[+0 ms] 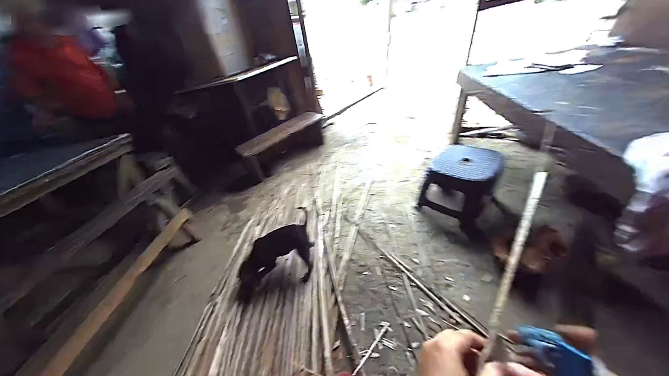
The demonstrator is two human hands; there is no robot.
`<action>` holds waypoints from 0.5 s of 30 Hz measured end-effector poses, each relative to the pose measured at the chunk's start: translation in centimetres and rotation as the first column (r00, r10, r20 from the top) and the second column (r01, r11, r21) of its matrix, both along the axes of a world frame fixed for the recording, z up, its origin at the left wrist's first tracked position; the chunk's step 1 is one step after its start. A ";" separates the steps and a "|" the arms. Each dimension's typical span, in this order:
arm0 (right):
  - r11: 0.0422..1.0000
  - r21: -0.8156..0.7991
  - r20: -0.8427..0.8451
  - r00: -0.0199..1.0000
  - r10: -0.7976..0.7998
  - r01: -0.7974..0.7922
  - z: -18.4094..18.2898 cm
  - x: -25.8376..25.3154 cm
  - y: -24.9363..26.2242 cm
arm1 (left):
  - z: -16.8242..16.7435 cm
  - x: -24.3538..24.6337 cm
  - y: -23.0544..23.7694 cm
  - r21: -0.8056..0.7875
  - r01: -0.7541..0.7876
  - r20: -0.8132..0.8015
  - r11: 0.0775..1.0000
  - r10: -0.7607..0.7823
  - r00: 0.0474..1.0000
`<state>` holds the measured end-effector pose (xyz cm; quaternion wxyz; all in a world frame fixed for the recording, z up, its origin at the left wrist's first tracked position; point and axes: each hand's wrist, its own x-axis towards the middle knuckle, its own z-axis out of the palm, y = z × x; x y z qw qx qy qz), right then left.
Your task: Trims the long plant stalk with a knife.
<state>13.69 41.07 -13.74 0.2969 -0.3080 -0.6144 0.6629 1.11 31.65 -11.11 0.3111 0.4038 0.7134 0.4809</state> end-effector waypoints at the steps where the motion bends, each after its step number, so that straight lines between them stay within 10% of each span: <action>1: 0.999 -0.030 -0.002 0.999 -0.044 0.044 0.0 0.1 -0.3 | 0.0 0.1 0.0 -0.025 0.028 -0.013 0.999 -0.028 1.000; 8: 0.953 -0.190 -0.046 0.968 -0.248 0.235 2.1 -0.5 0.7 | 0.2 1.2 0.1 -0.038 0.156 0.491 0.987 -0.118 0.863; 15: 0.999 -0.031 0.077 0.997 -0.009 0.012 0.6 -0.3 -0.2 | 1.9 -0.3 0.5 0.032 -0.004 0.502 0.999 -0.013 0.865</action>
